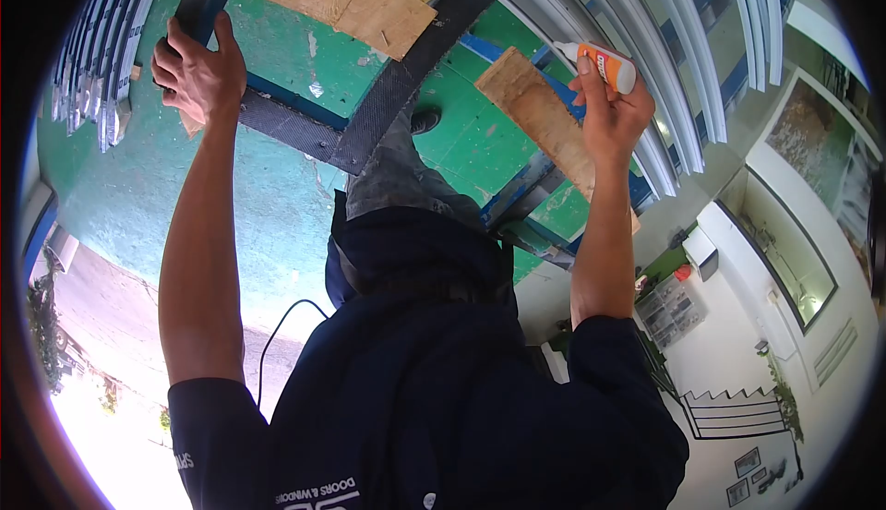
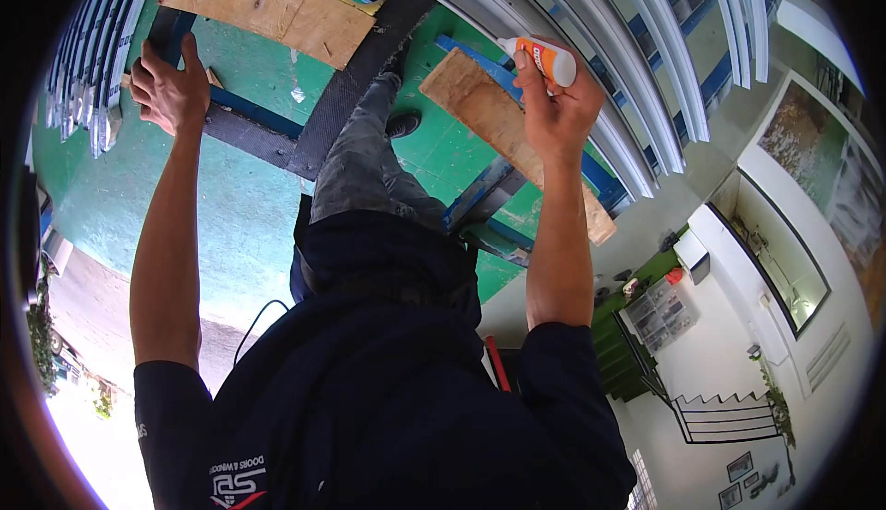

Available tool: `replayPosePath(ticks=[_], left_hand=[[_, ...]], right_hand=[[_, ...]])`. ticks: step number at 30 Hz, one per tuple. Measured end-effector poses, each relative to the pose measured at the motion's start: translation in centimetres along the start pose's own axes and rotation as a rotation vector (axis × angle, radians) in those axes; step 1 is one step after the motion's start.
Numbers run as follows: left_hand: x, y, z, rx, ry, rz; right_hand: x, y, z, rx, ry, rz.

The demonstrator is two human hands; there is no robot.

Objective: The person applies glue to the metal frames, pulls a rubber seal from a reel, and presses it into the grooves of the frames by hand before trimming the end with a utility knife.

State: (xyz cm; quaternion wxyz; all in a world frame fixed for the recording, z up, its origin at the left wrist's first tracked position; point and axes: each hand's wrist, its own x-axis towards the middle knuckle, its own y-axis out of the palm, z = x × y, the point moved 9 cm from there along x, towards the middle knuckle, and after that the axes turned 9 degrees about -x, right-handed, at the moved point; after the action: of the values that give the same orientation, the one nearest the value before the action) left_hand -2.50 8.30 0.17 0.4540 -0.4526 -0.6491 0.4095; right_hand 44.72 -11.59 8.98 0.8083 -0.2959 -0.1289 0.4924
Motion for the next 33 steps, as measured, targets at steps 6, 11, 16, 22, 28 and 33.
replayPosePath(ticks=[6, 11, 16, 22, 28, 33], left_hand=[[0.0, -0.1, -0.1, 0.001, 0.004, 0.009], [0.1, -0.1, 0.0, -0.003, 0.006, -0.001], [0.0, -0.1, -0.2, 0.011, 0.003, 0.0], [0.0, -0.3, -0.4, 0.026, 0.004, -0.001], [-0.1, -1.1, -1.3, 0.038, 0.003, -0.004], [0.3, -1.9, -1.5, 0.019, -0.049, 0.009]], right_hand=[[0.7, 1.3, 0.5, 0.133, 0.006, 0.027], [-0.4, -1.2, -1.4, 0.044, 0.041, -0.018], [0.3, 0.4, -0.4, 0.131, 0.029, -0.013], [-0.9, -1.7, -2.0, 0.106, 0.115, -0.039], [0.3, 0.6, -0.6, 0.115, 0.097, -0.038], [5.1, 8.1, 5.8, 0.214, -0.059, 0.033]])
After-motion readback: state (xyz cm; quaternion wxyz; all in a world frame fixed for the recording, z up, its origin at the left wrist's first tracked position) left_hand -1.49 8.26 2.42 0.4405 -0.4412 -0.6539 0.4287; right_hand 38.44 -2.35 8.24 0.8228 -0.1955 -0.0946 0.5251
